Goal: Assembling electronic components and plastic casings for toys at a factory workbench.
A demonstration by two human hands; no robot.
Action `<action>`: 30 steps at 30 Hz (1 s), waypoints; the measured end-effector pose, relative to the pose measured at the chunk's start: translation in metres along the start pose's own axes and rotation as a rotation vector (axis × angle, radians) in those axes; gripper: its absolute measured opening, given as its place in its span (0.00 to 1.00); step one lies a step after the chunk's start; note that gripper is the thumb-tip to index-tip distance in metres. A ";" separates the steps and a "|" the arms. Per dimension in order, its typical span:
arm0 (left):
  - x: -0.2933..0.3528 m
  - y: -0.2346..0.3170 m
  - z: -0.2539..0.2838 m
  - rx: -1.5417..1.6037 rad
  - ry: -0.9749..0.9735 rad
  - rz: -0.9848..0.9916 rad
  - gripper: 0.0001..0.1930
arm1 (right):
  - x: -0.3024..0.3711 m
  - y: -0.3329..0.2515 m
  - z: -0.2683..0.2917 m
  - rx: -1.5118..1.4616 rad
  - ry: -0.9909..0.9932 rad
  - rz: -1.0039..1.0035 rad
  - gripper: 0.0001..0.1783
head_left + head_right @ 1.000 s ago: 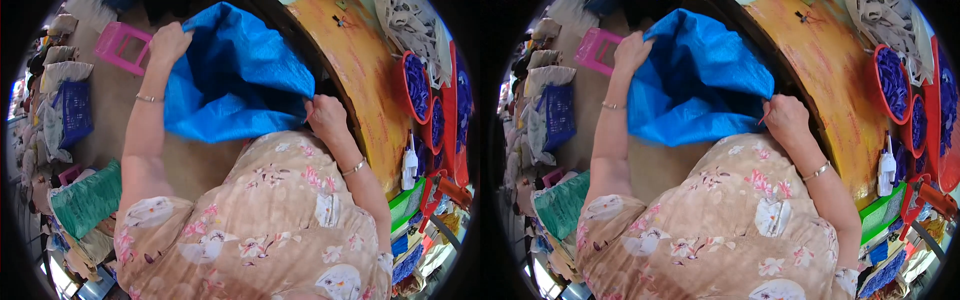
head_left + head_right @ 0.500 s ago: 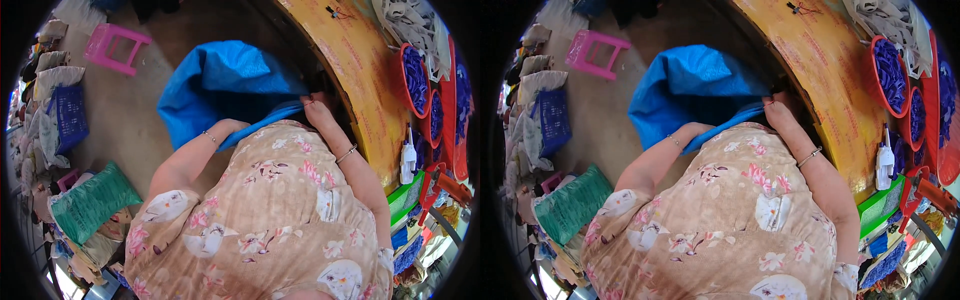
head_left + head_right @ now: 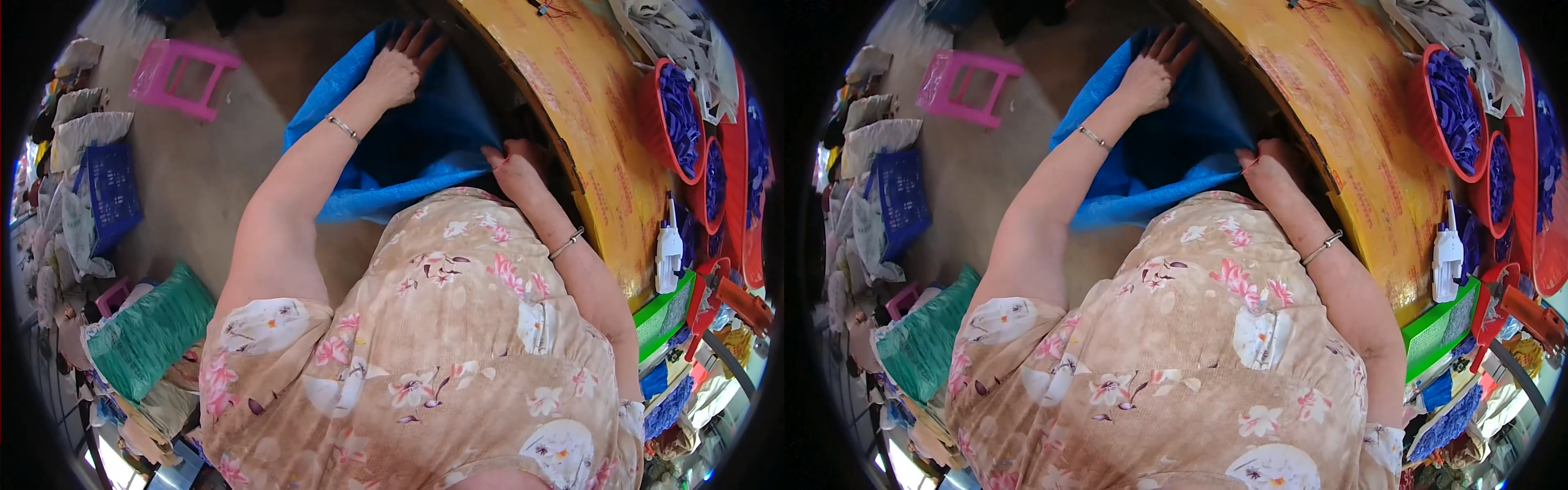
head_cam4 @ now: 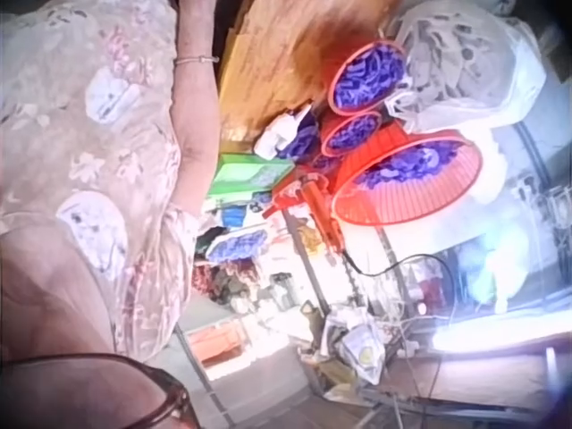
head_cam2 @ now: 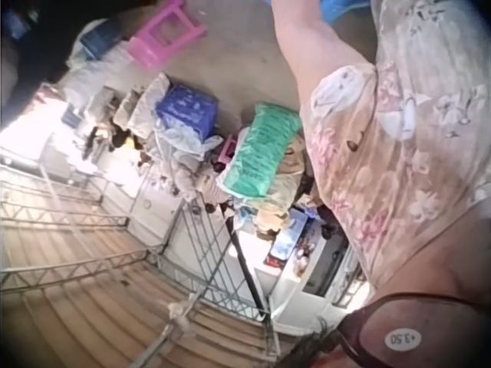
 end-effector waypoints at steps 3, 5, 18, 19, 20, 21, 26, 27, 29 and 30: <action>0.002 -0.002 0.005 0.147 -0.039 -0.019 0.46 | -0.003 -0.008 0.004 -0.042 -0.032 -0.054 0.21; 0.016 0.001 0.032 0.053 0.163 0.105 0.46 | -0.009 -0.005 0.003 -0.058 -0.042 -0.089 0.20; 0.136 -0.101 0.119 0.243 0.153 0.790 0.12 | -0.013 -0.012 0.005 -0.466 -0.138 -0.007 0.18; 0.124 -0.093 0.150 0.242 0.127 0.808 0.12 | -0.011 -0.017 0.012 -0.645 -0.193 -0.025 0.18; 0.114 -0.089 0.170 0.236 0.151 0.733 0.13 | -0.010 -0.021 0.020 -0.654 -0.168 0.025 0.17; 0.110 -0.086 0.181 0.223 0.155 0.746 0.13 | -0.008 -0.027 0.029 -0.646 -0.109 0.067 0.17; 0.083 -0.095 0.152 0.028 0.054 0.528 0.16 | -0.011 -0.018 0.021 -0.487 -0.083 -0.033 0.16; 0.075 -0.098 0.139 0.019 0.011 0.547 0.16 | -0.013 -0.014 0.014 -0.487 -0.079 -0.037 0.16; 0.066 -0.109 0.116 0.059 -0.024 0.568 0.16 | -0.015 -0.008 0.001 -0.335 0.020 0.040 0.18; 0.059 -0.109 0.105 0.107 -0.055 0.574 0.17 | -0.018 0.001 -0.011 -0.349 0.008 0.004 0.20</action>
Point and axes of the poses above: each hand's wrist, its own x-axis away from the middle knuckle, its own z-axis out of the back of the hand, y = z × x, the point moved 1 cm from there along -x, towards the middle knuckle, and after that the axes turned 3 degrees about -z, right-handed, at the moved point
